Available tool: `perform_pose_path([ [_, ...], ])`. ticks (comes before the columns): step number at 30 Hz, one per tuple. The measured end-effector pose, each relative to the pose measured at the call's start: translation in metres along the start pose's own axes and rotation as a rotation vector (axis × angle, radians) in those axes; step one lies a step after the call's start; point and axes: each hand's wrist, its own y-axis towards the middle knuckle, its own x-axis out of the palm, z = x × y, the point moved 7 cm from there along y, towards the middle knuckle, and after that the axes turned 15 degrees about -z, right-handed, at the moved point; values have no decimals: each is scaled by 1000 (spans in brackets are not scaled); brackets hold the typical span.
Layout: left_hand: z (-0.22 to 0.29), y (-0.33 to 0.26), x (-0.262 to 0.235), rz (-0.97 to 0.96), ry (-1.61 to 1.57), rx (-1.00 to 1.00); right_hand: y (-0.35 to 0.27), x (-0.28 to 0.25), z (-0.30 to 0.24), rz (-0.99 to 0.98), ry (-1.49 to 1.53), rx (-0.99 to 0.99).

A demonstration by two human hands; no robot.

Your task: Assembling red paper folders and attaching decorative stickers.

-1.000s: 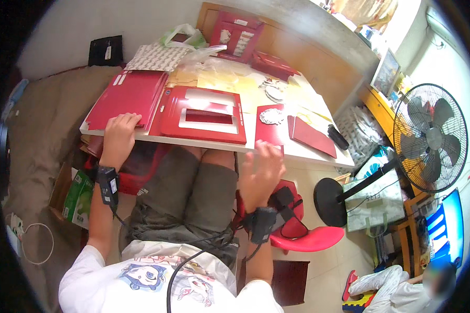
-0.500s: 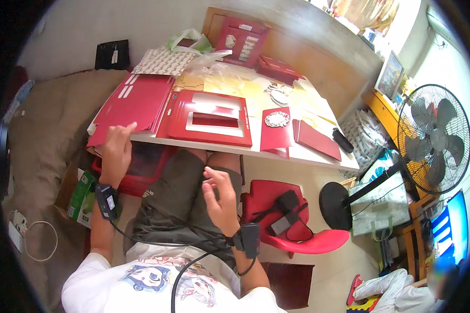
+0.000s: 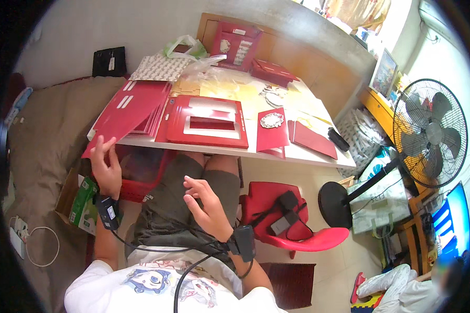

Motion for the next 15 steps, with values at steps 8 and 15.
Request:
perform_pose_path([
  [8, 61, -25, -64, 518, 99, 408, 1, 6, 5, -61, -64, -34],
  [15, 141, -62, -44, 292, -243, 881, -39, -2, 30, 90, 219, 34],
])
